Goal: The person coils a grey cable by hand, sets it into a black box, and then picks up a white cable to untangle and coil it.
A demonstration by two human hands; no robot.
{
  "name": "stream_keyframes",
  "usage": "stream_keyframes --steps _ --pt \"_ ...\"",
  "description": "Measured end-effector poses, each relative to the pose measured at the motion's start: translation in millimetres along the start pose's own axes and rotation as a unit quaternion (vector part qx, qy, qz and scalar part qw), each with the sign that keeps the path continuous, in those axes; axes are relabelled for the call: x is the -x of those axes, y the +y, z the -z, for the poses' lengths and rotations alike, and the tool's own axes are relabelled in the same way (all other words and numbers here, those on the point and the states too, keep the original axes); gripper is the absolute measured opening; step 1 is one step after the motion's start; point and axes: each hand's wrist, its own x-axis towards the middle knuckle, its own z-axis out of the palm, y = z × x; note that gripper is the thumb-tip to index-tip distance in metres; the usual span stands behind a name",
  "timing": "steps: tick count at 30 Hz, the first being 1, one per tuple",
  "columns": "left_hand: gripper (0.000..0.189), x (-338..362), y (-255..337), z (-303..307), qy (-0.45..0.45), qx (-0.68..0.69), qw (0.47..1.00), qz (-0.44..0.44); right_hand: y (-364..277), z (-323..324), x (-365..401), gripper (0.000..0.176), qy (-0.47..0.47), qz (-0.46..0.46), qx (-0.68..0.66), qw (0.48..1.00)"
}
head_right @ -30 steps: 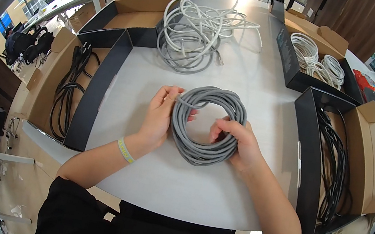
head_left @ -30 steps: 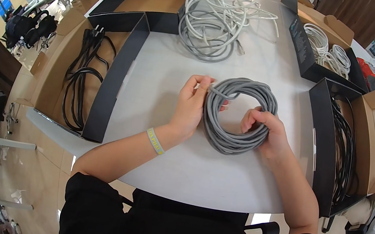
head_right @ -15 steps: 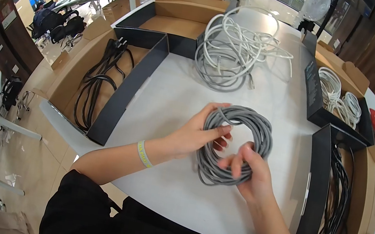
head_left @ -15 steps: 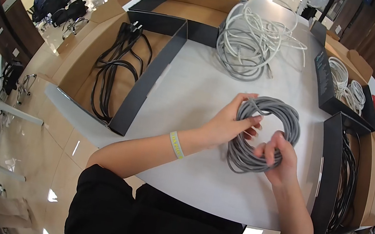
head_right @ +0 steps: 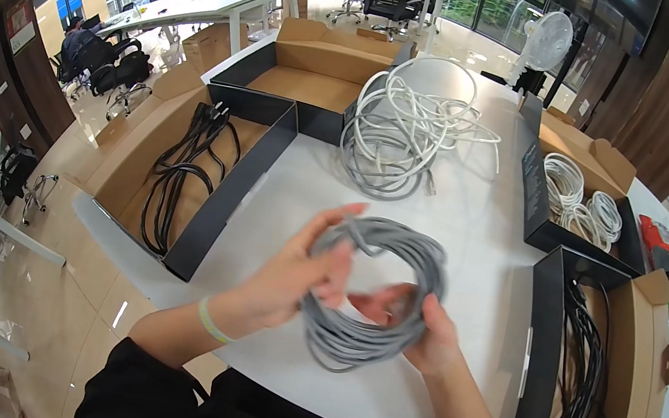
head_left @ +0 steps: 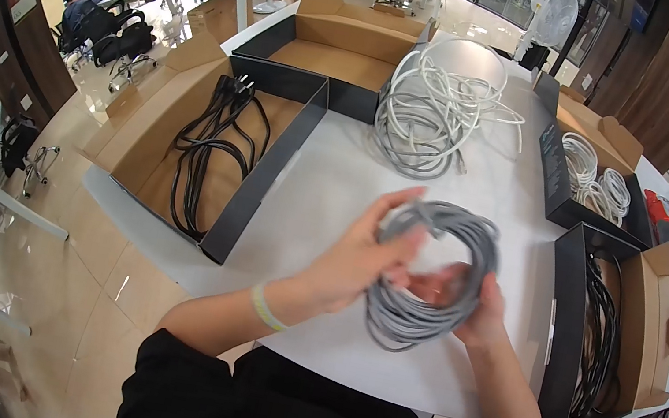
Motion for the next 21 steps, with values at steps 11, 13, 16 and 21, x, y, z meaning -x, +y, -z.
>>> stream_keyframes --steps 11,13,16,21 --pt "0.013 2.6 122.7 90.8 0.269 0.068 0.944 -0.178 4.0 7.8 -11.7 0.053 -0.046 -0.131 0.114 0.984" --pt "0.012 -32.6 148.5 117.0 0.226 -0.065 0.929 -0.284 6.3 8.2 -12.7 0.049 -0.033 -0.128 0.107 0.985" --pt "0.023 -100.6 178.5 142.1 0.267 -0.32 0.83 -0.37 4.4 11.1 -16.8 0.044 -0.017 -0.134 0.067 0.988" --pt "0.059 -218.4 145.2 200.5 0.341 -0.652 0.526 -0.426 0.0 17.3 -23.1 0.04 -0.037 -0.157 -0.05 0.986"
